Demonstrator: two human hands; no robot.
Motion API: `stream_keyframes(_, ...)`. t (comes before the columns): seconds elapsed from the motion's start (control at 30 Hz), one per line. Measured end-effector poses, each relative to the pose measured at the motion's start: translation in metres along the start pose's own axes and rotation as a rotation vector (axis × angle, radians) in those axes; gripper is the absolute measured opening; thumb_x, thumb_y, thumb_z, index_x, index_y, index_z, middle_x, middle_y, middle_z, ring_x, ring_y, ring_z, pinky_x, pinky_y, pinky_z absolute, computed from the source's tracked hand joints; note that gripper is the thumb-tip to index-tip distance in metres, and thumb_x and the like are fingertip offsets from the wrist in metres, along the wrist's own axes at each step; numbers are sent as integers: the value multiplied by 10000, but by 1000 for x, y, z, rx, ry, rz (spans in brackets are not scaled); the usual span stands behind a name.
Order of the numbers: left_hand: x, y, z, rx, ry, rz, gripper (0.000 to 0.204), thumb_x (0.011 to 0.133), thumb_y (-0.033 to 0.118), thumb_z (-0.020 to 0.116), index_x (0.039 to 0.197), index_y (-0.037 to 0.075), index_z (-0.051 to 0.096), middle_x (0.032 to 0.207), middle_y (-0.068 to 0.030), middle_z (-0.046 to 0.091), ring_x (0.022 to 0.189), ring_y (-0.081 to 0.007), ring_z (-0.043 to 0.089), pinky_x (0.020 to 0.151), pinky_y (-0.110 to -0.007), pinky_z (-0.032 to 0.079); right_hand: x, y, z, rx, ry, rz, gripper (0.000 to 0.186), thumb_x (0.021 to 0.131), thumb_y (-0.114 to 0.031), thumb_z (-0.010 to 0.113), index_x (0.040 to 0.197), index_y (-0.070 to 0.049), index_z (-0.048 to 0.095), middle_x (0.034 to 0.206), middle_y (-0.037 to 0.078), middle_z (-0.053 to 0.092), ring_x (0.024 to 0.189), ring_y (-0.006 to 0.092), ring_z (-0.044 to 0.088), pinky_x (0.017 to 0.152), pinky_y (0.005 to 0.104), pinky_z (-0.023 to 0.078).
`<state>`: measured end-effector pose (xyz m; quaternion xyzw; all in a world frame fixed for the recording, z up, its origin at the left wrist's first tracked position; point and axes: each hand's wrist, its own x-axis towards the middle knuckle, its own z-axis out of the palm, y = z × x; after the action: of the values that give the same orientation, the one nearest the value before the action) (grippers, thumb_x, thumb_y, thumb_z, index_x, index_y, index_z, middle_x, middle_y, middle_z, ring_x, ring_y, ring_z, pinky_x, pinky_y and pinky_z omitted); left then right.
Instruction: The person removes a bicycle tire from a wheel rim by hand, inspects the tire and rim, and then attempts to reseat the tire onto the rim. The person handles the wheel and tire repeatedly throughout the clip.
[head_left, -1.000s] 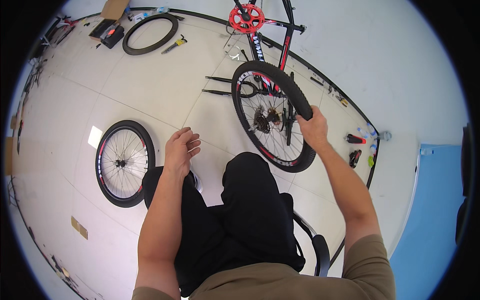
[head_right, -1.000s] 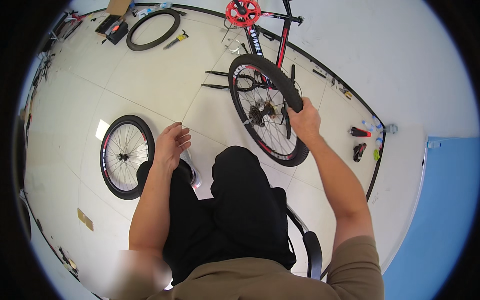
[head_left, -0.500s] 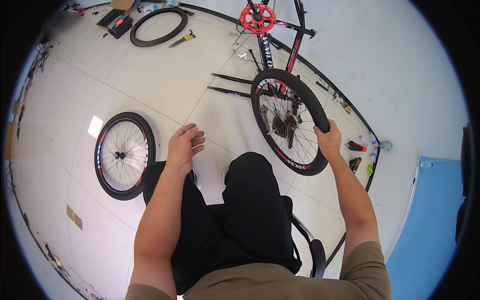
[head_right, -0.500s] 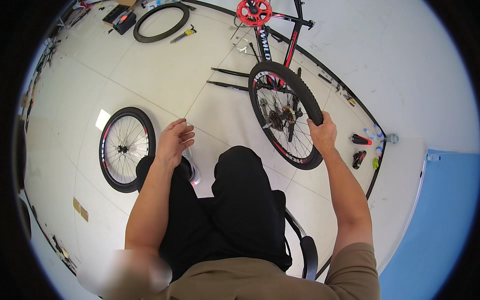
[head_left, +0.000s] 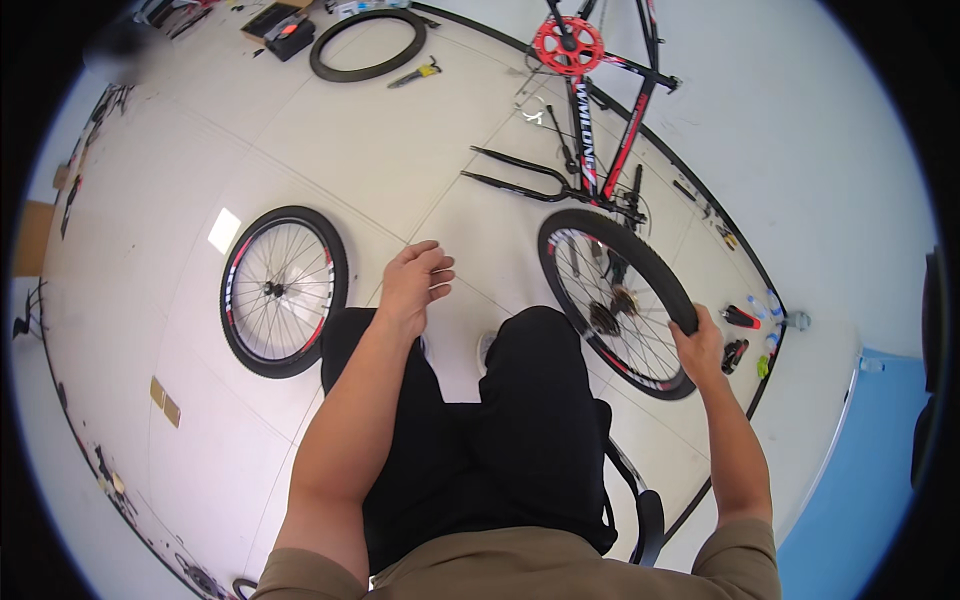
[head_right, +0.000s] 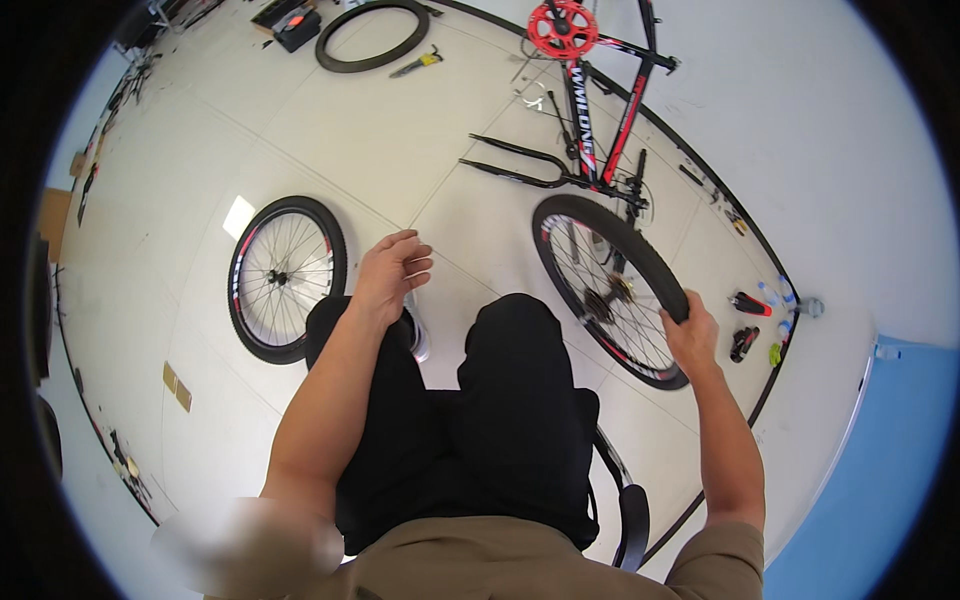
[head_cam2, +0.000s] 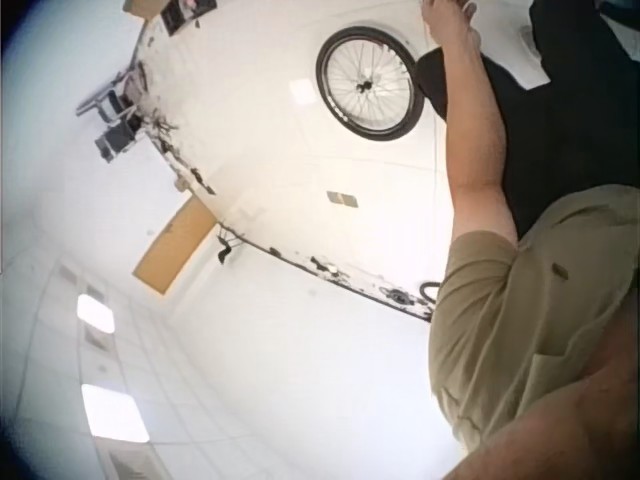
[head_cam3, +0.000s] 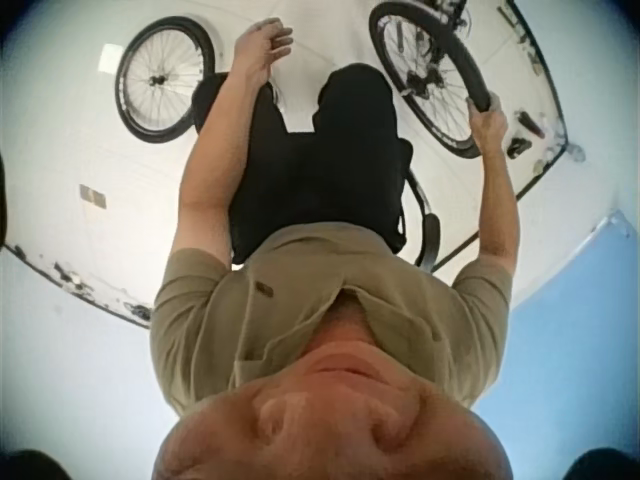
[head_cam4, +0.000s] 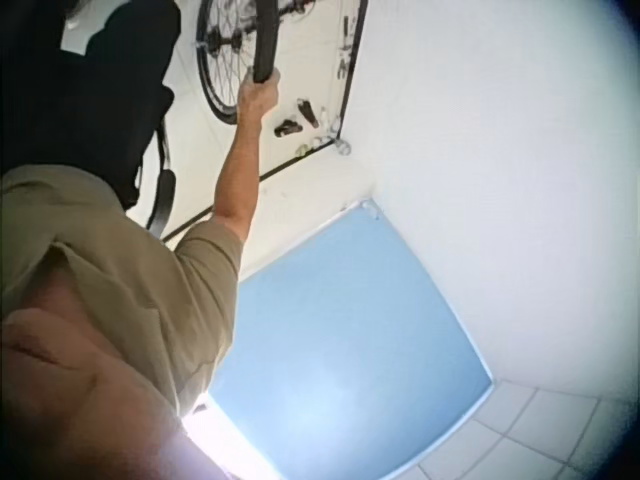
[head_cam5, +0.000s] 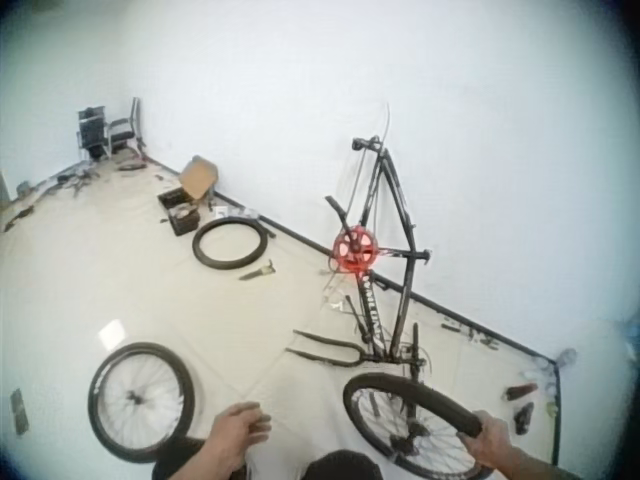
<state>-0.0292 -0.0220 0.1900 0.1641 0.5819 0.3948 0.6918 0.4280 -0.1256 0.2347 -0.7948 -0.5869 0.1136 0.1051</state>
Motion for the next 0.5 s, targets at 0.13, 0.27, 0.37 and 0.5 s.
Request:
stream_keyframes(0.13,-1,2,4,-4,-2,0,418,970,183,633,1341,13,544,1056,-96,678,888,-168,658,789,-337,542,-28,27,-11,22,-75,42,433,830,-231,798,1194,-65,631,902,199,727,831,400,706,751,457,544)
stream_keyframes(0.27,1,-2,3,4,0,1,406,964,177,634,1327,16,551,1046,-92,680,877,-169,653,775,-330,538,-42,40,-27,34,-135,114,440,811,-179,815,1188,-48,628,906,194,729,829,375,712,765,423,547)
stream_keyframes(0.37,0,-1,5,6,13,8,387,950,163,638,1303,21,566,1033,-91,686,853,-161,649,739,-309,532,-48,51,-37,44,-193,132,587,763,-139,852,1283,-62,590,983,178,731,880,335,716,806,402,549)
stream_keyframes(0.5,-1,-2,1,-9,29,12,392,945,157,634,1305,19,569,1026,-86,688,846,-157,649,732,-302,531,-61,71,-46,106,-250,97,783,704,-142,893,1389,-72,522,1052,148,718,955,291,698,859,369,539)
